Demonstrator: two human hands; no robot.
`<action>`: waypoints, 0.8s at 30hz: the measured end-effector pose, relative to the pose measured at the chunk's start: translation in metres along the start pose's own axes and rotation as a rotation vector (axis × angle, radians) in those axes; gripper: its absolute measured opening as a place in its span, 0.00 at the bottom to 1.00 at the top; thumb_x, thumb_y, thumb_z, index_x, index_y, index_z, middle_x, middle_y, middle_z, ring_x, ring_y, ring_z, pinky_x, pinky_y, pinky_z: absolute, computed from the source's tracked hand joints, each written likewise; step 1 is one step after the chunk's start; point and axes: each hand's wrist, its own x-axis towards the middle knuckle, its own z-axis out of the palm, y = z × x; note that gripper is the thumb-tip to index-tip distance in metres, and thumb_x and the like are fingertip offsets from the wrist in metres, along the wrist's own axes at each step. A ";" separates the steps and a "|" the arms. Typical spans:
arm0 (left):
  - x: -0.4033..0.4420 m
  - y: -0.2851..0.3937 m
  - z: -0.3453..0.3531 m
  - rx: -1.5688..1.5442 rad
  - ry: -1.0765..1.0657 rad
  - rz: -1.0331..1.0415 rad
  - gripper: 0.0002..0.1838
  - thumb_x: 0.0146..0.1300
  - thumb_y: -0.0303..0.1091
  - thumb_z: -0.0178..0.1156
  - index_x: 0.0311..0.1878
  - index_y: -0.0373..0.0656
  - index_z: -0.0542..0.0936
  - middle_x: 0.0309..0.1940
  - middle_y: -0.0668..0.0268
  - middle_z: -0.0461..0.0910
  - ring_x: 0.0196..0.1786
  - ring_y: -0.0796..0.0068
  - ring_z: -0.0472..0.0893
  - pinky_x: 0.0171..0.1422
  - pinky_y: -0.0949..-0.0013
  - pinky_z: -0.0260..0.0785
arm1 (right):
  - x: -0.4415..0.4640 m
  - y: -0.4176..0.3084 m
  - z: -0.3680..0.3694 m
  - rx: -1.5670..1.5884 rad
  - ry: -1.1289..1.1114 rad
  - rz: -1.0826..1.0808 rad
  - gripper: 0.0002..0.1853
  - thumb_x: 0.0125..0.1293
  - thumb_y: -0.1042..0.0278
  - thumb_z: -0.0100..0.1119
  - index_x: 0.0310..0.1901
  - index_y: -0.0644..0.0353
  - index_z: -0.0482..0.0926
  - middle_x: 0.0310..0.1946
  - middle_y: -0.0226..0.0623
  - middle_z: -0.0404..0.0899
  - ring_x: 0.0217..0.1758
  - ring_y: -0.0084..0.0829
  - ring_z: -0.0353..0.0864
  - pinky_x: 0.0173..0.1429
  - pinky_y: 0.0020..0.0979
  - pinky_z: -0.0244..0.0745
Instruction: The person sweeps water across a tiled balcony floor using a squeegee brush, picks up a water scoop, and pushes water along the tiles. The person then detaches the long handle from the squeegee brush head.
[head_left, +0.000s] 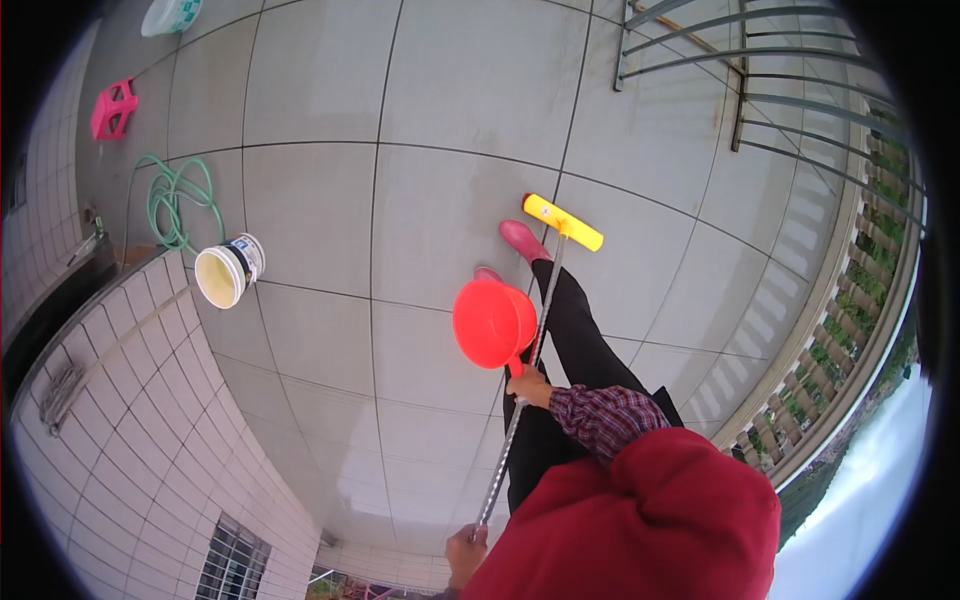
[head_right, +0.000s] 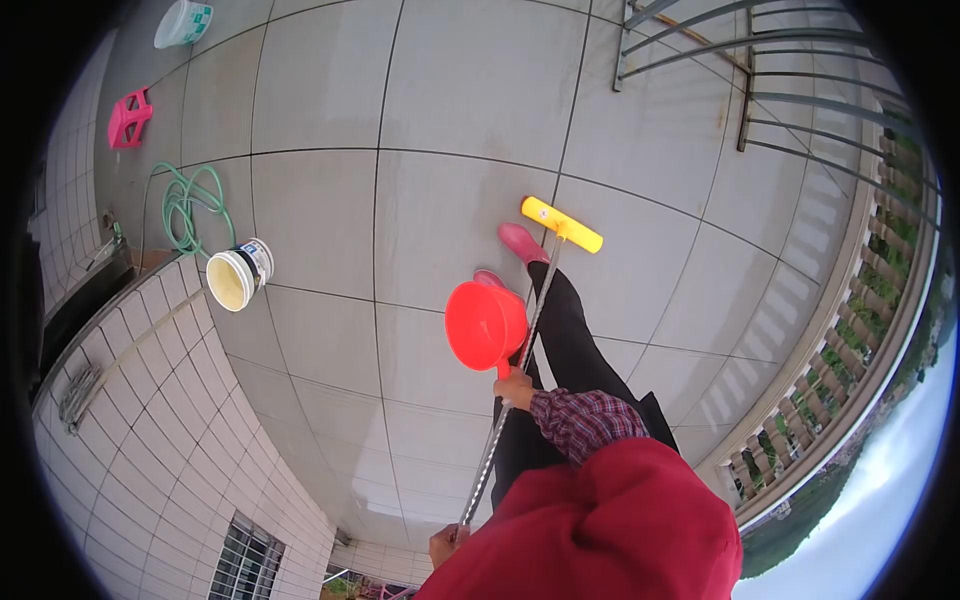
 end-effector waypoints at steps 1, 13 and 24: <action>0.009 0.013 -0.014 0.120 0.032 0.091 0.12 0.51 0.42 0.55 0.24 0.42 0.76 0.12 0.57 0.70 0.18 0.59 0.73 0.23 0.61 0.62 | 0.001 0.004 -0.001 0.134 0.007 0.016 0.14 0.36 0.70 0.58 0.31 0.58 0.74 0.26 0.40 0.76 0.28 0.35 0.77 0.34 0.31 0.73; 0.070 -0.028 -0.147 0.753 0.649 0.273 0.25 0.28 0.57 0.67 0.15 0.44 0.73 0.14 0.64 0.71 0.19 0.55 0.72 0.21 0.57 0.59 | -0.007 -0.133 0.089 0.454 0.038 -0.207 0.19 0.39 0.71 0.55 0.39 0.56 0.71 0.28 0.40 0.74 0.34 0.37 0.75 0.38 0.33 0.71; 0.118 -0.053 -0.358 1.123 0.887 0.511 0.31 0.38 0.63 0.60 0.11 0.40 0.65 0.10 0.57 0.67 0.16 0.52 0.69 0.18 0.57 0.58 | -0.004 -0.214 0.287 0.700 -0.100 -0.264 0.16 0.42 0.65 0.54 0.36 0.57 0.71 0.31 0.44 0.75 0.38 0.41 0.75 0.41 0.35 0.71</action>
